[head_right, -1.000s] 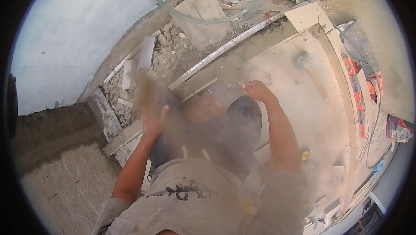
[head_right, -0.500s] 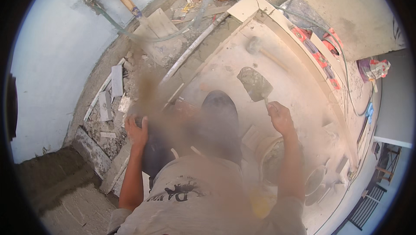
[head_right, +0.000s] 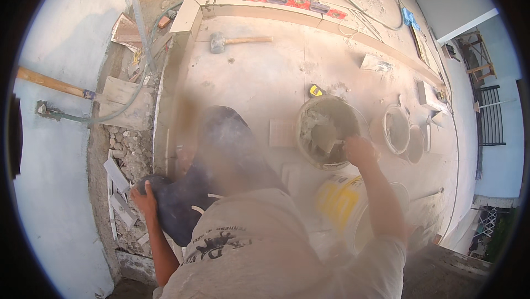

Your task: The person applies cement to the floor and a tile, then places the tile and taps it with a hammer to secure it. They repeat this process for multiple tiles, using a trowel to spread the cement and a hammer to adjust the tiles.

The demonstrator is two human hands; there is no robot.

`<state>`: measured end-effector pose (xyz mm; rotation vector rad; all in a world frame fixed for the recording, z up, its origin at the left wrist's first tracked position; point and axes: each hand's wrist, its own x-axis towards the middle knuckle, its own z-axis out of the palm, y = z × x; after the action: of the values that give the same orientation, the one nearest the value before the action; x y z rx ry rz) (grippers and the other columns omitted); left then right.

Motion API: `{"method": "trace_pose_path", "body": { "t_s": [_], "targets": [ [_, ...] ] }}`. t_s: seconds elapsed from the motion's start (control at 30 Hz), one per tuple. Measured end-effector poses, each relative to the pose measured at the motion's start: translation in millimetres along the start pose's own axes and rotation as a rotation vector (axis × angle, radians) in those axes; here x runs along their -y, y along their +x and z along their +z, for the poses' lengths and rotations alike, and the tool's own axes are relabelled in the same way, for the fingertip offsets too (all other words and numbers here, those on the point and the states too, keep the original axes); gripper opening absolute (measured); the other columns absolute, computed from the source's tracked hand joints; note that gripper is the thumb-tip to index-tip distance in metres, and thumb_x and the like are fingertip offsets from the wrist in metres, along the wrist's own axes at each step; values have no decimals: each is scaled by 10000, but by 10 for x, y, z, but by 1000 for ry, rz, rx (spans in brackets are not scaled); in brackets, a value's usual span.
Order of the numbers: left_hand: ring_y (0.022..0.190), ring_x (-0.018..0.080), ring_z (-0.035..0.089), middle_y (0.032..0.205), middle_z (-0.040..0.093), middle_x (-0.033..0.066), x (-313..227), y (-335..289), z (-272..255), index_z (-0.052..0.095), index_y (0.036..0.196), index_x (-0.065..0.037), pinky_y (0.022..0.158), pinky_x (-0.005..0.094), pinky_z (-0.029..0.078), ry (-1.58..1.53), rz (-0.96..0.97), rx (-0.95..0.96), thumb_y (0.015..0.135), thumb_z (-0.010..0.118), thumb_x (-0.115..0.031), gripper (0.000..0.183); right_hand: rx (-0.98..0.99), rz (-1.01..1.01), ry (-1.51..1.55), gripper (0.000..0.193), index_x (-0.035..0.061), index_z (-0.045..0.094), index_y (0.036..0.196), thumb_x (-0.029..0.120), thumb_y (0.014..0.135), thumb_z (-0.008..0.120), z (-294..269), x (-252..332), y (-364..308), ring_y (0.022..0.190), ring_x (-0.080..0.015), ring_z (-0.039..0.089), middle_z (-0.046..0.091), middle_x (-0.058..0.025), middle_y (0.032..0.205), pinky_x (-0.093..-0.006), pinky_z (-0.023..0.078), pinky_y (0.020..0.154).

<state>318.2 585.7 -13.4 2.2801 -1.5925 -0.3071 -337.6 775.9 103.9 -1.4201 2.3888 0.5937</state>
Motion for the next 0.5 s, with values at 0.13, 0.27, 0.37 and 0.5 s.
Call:
{"method": "trace_pose_path", "body": {
  "t_s": [0.13,0.27,0.37,0.5],
  "targets": [
    [1321,453,435,1384,453,304,88,-21,-10,517,1321,102,1121,501,351,38,92,15,936,660,-453,690,9,28,96,247,43,727,965,270,874,692,459,82,303,989,-402,675,698,-218,1032,-485,533,884],
    [1322,456,435,1385,452,304,82,-57,10,511,1323,106,1123,501,350,-19,59,-18,937,655,-459,699,41,-22,180,283,27,744,905,300,838,709,560,63,540,935,-426,686,711,-244,948,-497,545,854],
    [1312,457,442,1376,458,302,47,-84,30,508,1320,108,1118,496,356,-31,54,-50,937,654,-461,701,23,-189,254,309,28,751,931,315,825,708,538,85,614,946,-429,683,710,-252,962,-494,543,866],
    [1292,457,455,1357,466,299,2,-91,40,506,1314,111,1104,494,370,-73,45,-50,940,652,-453,692,-18,-38,284,356,22,750,986,335,821,708,459,192,605,966,-416,684,711,-247,1009,-474,544,883]
  ]
}}
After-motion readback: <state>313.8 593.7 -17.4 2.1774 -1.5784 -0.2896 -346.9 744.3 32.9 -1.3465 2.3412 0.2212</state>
